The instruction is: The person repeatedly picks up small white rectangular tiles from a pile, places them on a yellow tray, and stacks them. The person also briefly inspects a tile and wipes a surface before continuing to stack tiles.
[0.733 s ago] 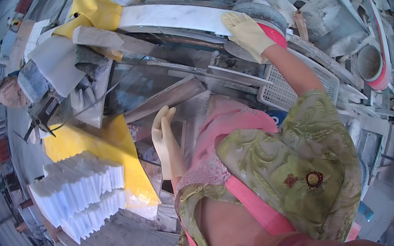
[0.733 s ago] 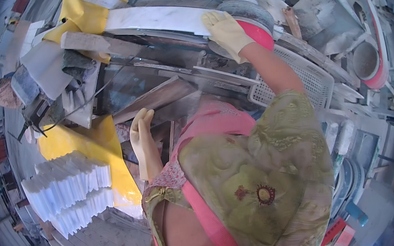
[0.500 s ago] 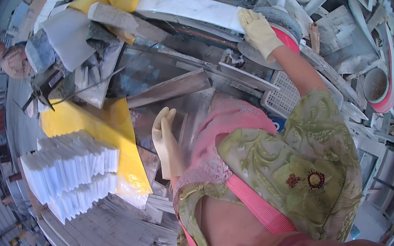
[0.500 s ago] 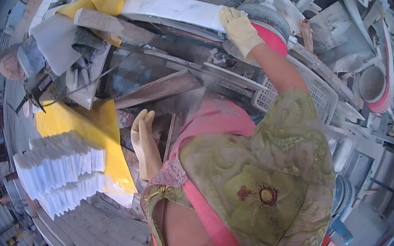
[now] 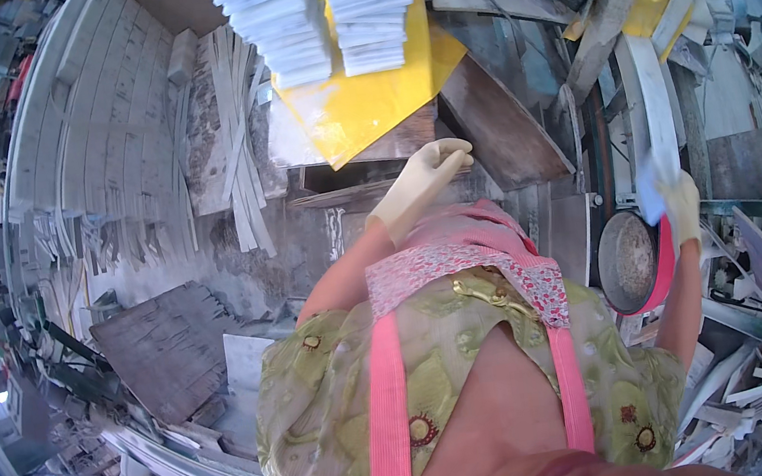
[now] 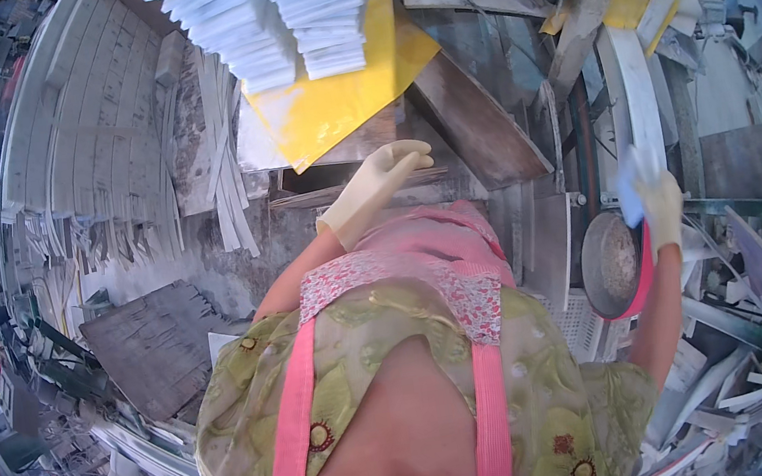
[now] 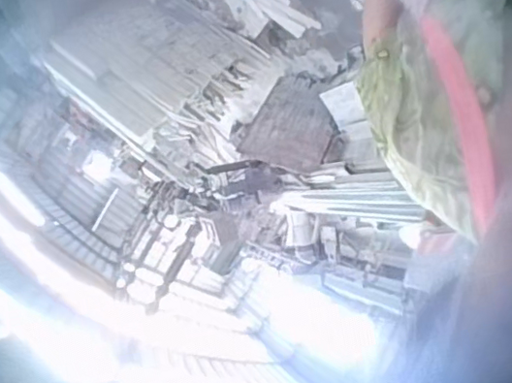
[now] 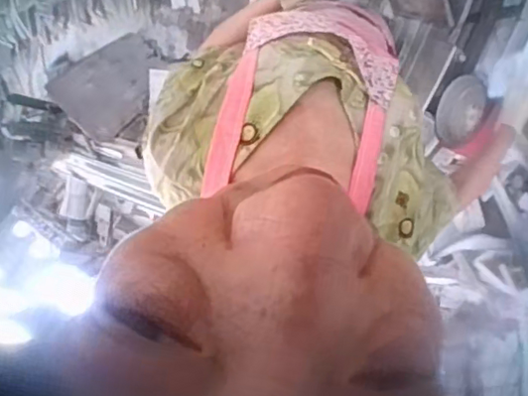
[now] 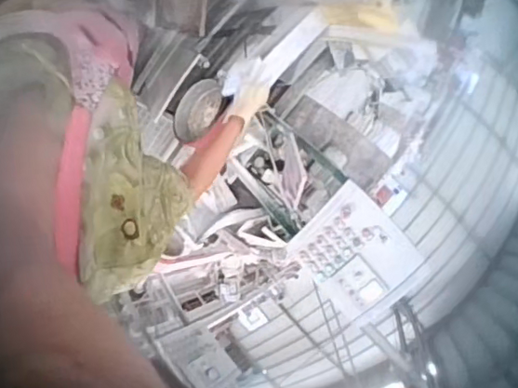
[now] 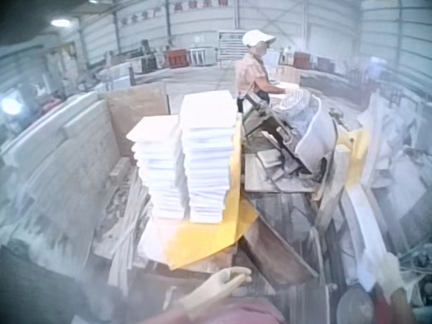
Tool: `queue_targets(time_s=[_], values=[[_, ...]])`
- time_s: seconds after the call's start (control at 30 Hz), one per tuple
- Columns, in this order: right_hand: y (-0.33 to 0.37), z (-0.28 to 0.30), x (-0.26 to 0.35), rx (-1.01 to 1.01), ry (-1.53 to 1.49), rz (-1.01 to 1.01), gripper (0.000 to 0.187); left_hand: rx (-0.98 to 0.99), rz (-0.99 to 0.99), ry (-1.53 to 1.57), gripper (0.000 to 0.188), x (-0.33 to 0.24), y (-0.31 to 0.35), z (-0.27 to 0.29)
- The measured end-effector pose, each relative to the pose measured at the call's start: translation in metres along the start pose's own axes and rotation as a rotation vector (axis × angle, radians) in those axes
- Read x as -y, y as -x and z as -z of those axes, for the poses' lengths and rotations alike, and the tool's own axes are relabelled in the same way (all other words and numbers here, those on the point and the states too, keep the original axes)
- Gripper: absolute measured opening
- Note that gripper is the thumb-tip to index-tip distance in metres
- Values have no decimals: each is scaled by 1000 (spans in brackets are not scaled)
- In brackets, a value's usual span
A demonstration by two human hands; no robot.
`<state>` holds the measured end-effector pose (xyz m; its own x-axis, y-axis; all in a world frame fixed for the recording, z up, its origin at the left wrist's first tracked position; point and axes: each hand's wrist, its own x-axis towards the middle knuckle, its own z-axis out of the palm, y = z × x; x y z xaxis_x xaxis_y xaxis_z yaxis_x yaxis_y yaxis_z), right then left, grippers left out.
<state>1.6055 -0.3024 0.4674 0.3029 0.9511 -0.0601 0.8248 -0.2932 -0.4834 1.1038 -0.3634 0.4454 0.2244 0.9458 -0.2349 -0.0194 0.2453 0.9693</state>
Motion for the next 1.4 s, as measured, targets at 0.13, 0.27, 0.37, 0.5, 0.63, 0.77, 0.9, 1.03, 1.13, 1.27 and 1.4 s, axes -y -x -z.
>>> queue_targets(time_s=[0.13, 0.27, 0.37, 0.5, 0.63, 0.77, 0.9, 1.03, 1.13, 1.27, 1.4], values=[[34, -85, 148, 436, -726, 378, 38, -64, -81, -256, 49, -3, -1, 23], [59, -164, 306, 550, -657, 506, 37, -188, -94, -646, 63, -16, -3, 62], [84, -209, 381, 536, -643, 404, 39, -313, -36, -567, 75, -13, -2, 97], [108, -242, 411, 626, -623, 409, 35, -426, -77, -360, 74, 10, -1, 132], [121, -260, 412, 776, -510, 652, 38, -453, 160, 18, 65, 16, -12, 153], [119, -272, 412, 892, -345, 762, 46, -369, 149, -69, 85, 8, -16, 153], [95, -261, 381, 936, -441, 966, 46, -767, 227, -314, 75, 1, -11, 140], [46, -223, 297, 675, -513, 847, 38, -846, 246, -331, 66, -3, -9, 130], [5, -181, 201, 429, -495, 543, 40, -862, 212, -376, 64, -3, -13, 128], [-25, -112, 49, 44, -208, 415, 45, -866, 219, -271, 64, 7, -28, 129], [1, -59, -77, -145, -129, 247, 57, -996, 247, -515, 65, 25, -36, 140]])
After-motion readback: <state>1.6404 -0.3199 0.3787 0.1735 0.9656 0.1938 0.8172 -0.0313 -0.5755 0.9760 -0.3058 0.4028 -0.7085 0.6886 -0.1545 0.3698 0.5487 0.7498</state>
